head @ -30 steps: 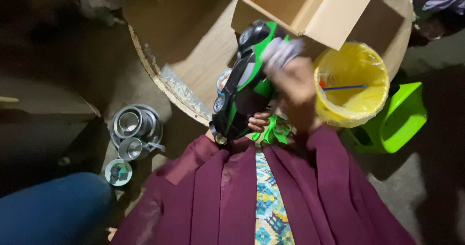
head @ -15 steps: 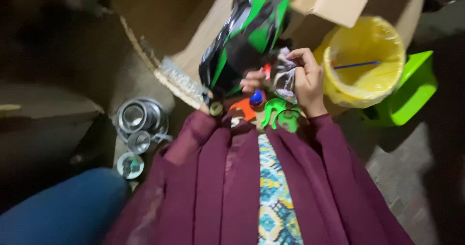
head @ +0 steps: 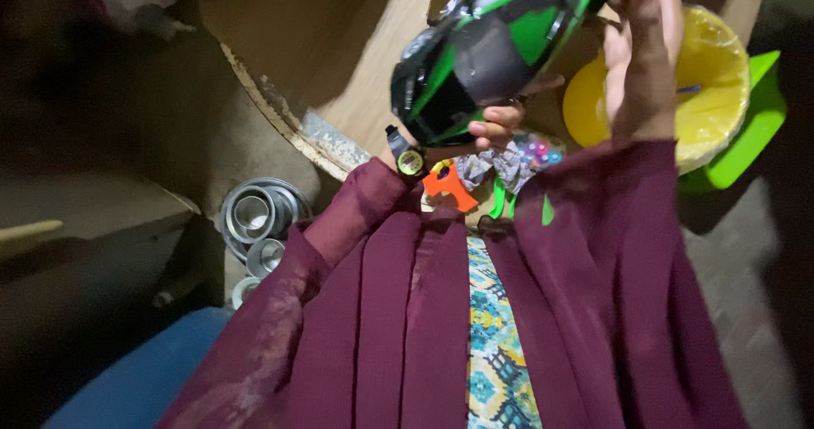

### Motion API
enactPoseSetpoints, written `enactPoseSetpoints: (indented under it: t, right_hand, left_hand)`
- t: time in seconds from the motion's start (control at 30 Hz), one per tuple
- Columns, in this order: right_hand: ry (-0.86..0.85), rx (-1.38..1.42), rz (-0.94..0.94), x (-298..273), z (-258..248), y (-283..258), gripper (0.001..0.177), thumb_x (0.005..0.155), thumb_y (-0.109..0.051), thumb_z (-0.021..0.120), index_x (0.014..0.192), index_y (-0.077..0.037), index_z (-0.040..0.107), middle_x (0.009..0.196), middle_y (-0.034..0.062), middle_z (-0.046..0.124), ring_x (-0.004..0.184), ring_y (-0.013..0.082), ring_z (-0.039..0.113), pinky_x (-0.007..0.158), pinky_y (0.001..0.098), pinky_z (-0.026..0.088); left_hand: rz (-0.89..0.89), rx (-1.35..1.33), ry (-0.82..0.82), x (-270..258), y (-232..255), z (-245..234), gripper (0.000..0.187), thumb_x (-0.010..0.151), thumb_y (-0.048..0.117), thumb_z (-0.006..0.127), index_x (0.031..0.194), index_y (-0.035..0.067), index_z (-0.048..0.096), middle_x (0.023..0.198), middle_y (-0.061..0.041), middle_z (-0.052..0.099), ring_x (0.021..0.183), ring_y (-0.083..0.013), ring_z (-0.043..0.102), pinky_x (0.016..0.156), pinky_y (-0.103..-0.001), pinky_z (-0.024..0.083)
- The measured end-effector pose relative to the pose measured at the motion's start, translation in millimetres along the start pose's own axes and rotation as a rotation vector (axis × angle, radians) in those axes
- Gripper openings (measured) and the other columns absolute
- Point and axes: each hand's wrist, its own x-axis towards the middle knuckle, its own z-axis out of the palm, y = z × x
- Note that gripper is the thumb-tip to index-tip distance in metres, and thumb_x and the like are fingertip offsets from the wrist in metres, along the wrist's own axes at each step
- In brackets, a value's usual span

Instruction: The person sorts toys from a cardboard box, placing a teddy bear and a white stuffed animal back into the box. They then wipe a green toy car with a cloth and place it into a second box. Other toys remain on the table.

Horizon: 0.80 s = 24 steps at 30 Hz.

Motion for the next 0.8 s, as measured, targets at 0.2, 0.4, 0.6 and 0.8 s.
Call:
enactPoseSetpoints:
  t: [0.2, 0.4, 0.6, 0.8]
  right_hand:
    - [-0.204, 0.037, 0.086, 16.5, 5.4, -17.8, 0.063, 0.104, -0.034, 0.082, 0.15, -0.005, 0.05, 0.138, 0.0012, 0.059, 0.127, 0.0133, 0.056, 0.113, 0.0306, 0.044]
    - [-0.092, -0.089, 0.228, 13.5, -13.2, -23.0, 0.083, 0.085, -0.027, 0.087, 0.153, -0.004, 0.045, 0.138, 0.0026, 0.063, 0.132, 0.0171, 0.061, 0.116, 0.0339, 0.049]
    - [-0.047, 0.157, 0.333, -25.6, -10.4, 0.6, 0.062, 0.088, -0.028, 0.076, 0.141, -0.003, 0.06, 0.131, 0.0059, 0.071, 0.121, 0.0189, 0.067, 0.107, 0.0343, 0.053]
    - [0.254, 0.568, 0.499, -38.2, -3.1, 39.2, 0.048, 0.092, -0.024, 0.076, 0.133, -0.002, 0.063, 0.122, 0.0129, 0.072, 0.106, 0.0258, 0.07, 0.097, 0.0422, 0.057]
  left_hand:
    - [-0.07, -0.006, -0.064, 4.9, 14.8, -7.8, 0.051, 0.1, 0.043, 0.047, 0.125, -0.001, 0.057, 0.089, -0.014, 0.068, 0.071, -0.0206, 0.067, 0.068, -0.039, 0.062]
    - [-0.152, 0.016, -0.168, 25.8, 22.6, 6.8, 0.054, 0.1, 0.045, 0.046, 0.124, -0.002, 0.057, 0.087, -0.015, 0.068, 0.069, -0.0211, 0.067, 0.067, -0.04, 0.062]
    - [-0.448, 0.002, -0.458, 37.9, 54.9, 16.8, 0.057, 0.099, 0.048, 0.045, 0.124, -0.002, 0.057, 0.085, -0.016, 0.068, 0.067, -0.0215, 0.067, 0.066, -0.041, 0.062]
    - [-0.416, 0.297, 0.038, 86.3, 73.4, 24.6, 0.065, 0.096, 0.055, 0.042, 0.121, -0.003, 0.057, 0.081, -0.016, 0.067, 0.064, -0.0223, 0.066, 0.062, -0.044, 0.063]
